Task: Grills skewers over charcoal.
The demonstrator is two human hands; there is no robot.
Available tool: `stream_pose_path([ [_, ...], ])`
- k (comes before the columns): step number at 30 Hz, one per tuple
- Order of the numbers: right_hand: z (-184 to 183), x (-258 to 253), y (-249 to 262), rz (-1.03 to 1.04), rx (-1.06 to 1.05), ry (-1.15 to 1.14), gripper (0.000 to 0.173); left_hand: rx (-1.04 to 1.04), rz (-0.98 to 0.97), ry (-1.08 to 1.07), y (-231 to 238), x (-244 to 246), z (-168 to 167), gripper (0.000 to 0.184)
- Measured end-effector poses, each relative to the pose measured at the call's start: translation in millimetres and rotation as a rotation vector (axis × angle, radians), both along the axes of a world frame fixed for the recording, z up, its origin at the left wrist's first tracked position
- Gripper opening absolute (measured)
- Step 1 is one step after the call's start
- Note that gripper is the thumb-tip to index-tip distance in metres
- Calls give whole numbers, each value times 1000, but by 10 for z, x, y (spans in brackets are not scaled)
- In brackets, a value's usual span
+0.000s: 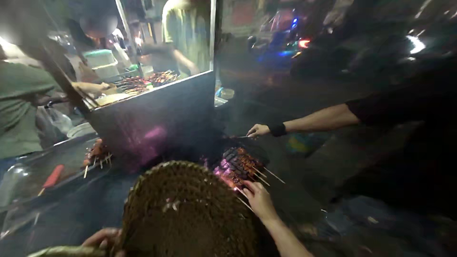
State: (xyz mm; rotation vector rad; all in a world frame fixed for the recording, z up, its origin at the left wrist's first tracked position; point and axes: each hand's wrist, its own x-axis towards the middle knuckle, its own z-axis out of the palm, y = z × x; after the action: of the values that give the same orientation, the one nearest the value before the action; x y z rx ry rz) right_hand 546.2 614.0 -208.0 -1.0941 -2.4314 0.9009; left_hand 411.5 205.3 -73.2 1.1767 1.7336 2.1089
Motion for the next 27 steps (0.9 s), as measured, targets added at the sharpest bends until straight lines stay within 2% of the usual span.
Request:
stream_pose_path([
  [4, -172, 243, -793, 182, -85, -190, 36, -25, 335, 359, -65, -108, -340, 34],
  [5, -196, 248, -896, 210, -125, -273, 36, -68, 347, 352, -55, -46, -325, 36],
  [7, -231, 246, -1040, 204, -203, -348, 36, -64, 196, 154, -9, 144, -154, 40],
  [9, -178, 292, -1228, 109, -312, -256, 36, -7, 25, -66, 0, 217, -45, 40],
  [10, -122, 327, -1350, 40, -397, -164, 39, 2, 22, -46, -3, 183, -94, 39],
  [11, -106, 283, -1392, 37, -392, -192, 40, -1, 83, 64, -1, 122, -196, 37],
  [13, -185, 66, -1306, 129, -246, -444, 40, -52, 275, 324, -19, 10, -407, 27],
  [14, -212, 6, -1275, 147, -220, -517, 40, -86, 310, 364, -47, 31, -421, 28],
  [16, -250, -55, -1211, 151, -190, -583, 33, -87, 227, 247, -102, 127, -293, 39],
  [18, -225, -48, -1205, 138, -185, -573, 31, 3, 81, 24, -185, 141, -174, 41],
  [19, -197, -42, -1224, 131, -177, -558, 31, 45, 75, -23, -219, 103, -176, 39],
  [22, -237, -33, -1204, 123, -164, -484, 33, 136, 241, 62, -271, -94, -359, 26],
  [23, -251, -24, -1188, 96, -159, -449, 36, 71, 279, 169, -313, -89, -377, 24],
  [24, -254, -22, -1170, 61, -143, -427, 39, 14, 290, 222, -338, -45, -340, 32],
  [25, -261, -18, -1150, 31, -125, -421, 40, -2, 244, 179, -353, 11, -264, 39],
  [27, -258, 13, -1135, 18, -132, -501, 41, 69, 91, -68, -384, 99, -113, 42],
])
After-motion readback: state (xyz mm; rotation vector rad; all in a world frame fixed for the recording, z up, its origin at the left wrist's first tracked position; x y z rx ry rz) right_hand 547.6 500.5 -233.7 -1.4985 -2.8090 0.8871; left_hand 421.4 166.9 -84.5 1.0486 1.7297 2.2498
